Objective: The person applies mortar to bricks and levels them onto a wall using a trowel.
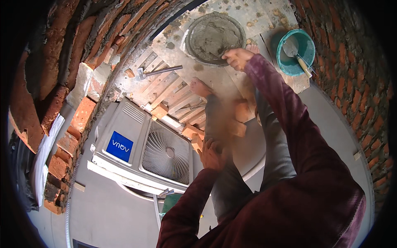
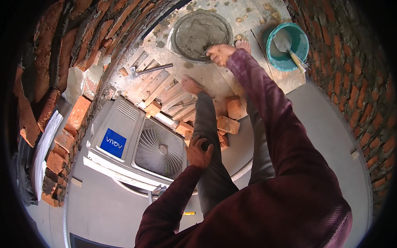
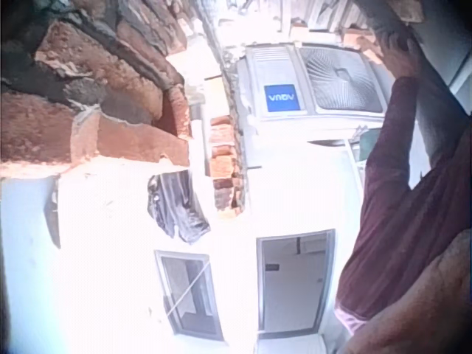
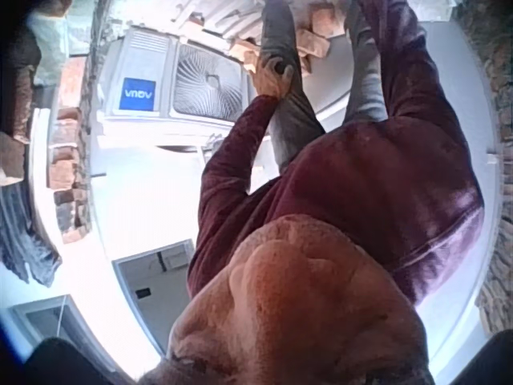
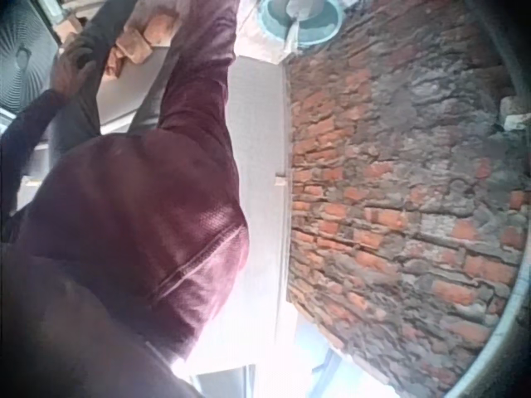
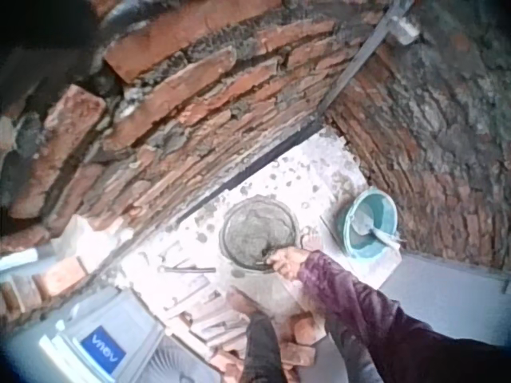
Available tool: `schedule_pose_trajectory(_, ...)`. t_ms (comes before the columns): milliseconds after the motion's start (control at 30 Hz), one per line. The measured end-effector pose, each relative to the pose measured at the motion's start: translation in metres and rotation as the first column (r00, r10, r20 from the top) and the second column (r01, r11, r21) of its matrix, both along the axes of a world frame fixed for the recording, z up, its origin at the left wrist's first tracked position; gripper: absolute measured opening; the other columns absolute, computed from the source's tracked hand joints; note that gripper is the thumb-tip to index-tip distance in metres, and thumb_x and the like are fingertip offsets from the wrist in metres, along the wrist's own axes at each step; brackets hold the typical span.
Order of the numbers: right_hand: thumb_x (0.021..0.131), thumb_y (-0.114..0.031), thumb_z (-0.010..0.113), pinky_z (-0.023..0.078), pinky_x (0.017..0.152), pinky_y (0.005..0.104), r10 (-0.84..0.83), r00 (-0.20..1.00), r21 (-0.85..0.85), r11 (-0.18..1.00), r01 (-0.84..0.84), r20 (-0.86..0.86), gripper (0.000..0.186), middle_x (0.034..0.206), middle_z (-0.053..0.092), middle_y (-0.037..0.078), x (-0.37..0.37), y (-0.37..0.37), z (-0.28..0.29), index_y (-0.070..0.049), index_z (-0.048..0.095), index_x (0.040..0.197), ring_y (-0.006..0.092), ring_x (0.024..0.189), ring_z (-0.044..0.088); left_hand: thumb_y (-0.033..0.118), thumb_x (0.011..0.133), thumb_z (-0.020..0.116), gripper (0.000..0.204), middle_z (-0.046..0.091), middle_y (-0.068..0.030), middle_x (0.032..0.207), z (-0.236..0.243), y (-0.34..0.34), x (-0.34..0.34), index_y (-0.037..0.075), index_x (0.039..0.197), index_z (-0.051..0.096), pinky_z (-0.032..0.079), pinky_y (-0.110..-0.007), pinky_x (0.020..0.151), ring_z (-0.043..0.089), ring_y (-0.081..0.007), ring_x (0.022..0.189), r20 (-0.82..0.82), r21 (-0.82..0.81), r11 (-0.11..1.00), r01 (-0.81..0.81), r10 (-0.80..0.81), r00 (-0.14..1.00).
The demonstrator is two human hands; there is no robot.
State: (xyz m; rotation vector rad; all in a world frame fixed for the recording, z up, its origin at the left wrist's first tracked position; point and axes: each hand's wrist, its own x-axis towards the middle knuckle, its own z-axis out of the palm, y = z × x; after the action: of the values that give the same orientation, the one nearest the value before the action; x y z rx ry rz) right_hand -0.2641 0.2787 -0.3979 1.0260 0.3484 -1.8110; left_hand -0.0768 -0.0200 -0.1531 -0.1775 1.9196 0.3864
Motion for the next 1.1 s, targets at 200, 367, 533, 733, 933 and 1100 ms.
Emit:
schedule_pose_trajectory(200,0.098,-0.032,0.049,0.034,0.033,0.0204,-0.404,0.909,-0.163,0.895,0.416,0.102,0.029,0.068,0.048,0.002,0.037,0.006,0.083,-0.005,0.053,0.110,0.0070,0.043,0.042,0.040,0.080,0.067,0.045,0.048,-0.0137,0.139,0.000,0.006,-0.001,0.012,0.115,0.065,0.021,-0.051,0.113,0.034,-0.0321,0.137,-0.027,0.003,1.000,0.002,-0.002,1.000)
schedule_pose_trajectory(367,0.097,-0.035,0.048,0.035,0.035,0.0298,0.312,0.944,0.597,0.780,-0.189,-0.109,0.028,0.069,0.050,0.003,0.038,-0.018,0.142,-0.012,0.053,0.111,0.0140,0.041,0.043,0.040,0.080,0.066,0.046,0.049,-0.0147,0.139,-0.002,0.003,0.003,0.011,0.115,0.065,0.025,-0.048,0.112,0.036,-0.0326,0.135,-0.037,-0.002,1.000,-0.005,0.005,0.999)
schedule_pose_trajectory(533,0.087,-0.028,0.060,0.048,0.064,0.0327,0.988,-0.155,0.937,-0.032,-0.347,-0.024,0.038,0.089,0.059,0.013,0.030,-0.023,0.038,-0.002,0.053,0.113,0.0233,0.077,0.056,0.041,0.080,0.065,0.048,0.048,-0.0156,0.139,-0.007,-0.002,0.009,0.010,0.117,0.064,0.027,-0.047,0.111,0.036,-0.0331,0.135,-0.024,0.030,0.999,0.011,-0.010,1.000)
schedule_pose_trajectory(733,0.081,-0.022,0.065,0.051,0.080,0.0329,0.950,-0.310,0.824,-0.195,-0.532,0.025,0.042,0.104,0.062,0.017,0.021,-0.012,0.028,0.000,0.055,0.115,0.0270,0.097,0.061,0.041,0.080,0.064,0.048,0.047,-0.0156,0.139,-0.007,-0.008,0.010,0.009,0.117,0.063,0.027,-0.047,0.111,0.036,-0.0335,0.136,-0.052,0.032,0.999,0.014,-0.013,0.999)
schedule_pose_trajectory(933,0.080,-0.019,0.065,0.048,0.080,0.0347,0.855,-0.519,0.983,0.094,0.159,0.002,0.041,0.109,0.060,0.016,-0.009,-0.007,0.037,0.000,0.057,0.116,0.0267,0.093,0.059,0.042,0.080,0.065,0.047,0.049,-0.0153,0.138,0.000,-0.009,0.005,0.009,0.115,0.064,0.026,-0.048,0.111,0.036,-0.0336,0.135,-0.085,0.072,0.997,0.003,0.003,0.996)
schedule_pose_trajectory(1100,0.078,-0.023,0.068,0.049,0.094,0.0396,0.795,-0.606,0.853,-0.308,-0.421,-0.012,0.042,0.112,0.063,0.020,-0.017,-0.016,0.008,0.000,0.060,0.111,0.0348,0.106,0.062,0.042,0.080,0.065,0.047,0.049,-0.0142,0.138,-0.002,-0.010,0.006,0.009,0.114,0.065,0.027,-0.048,0.111,0.038,-0.0331,0.134,-0.077,0.059,0.998,0.012,-0.007,0.997)
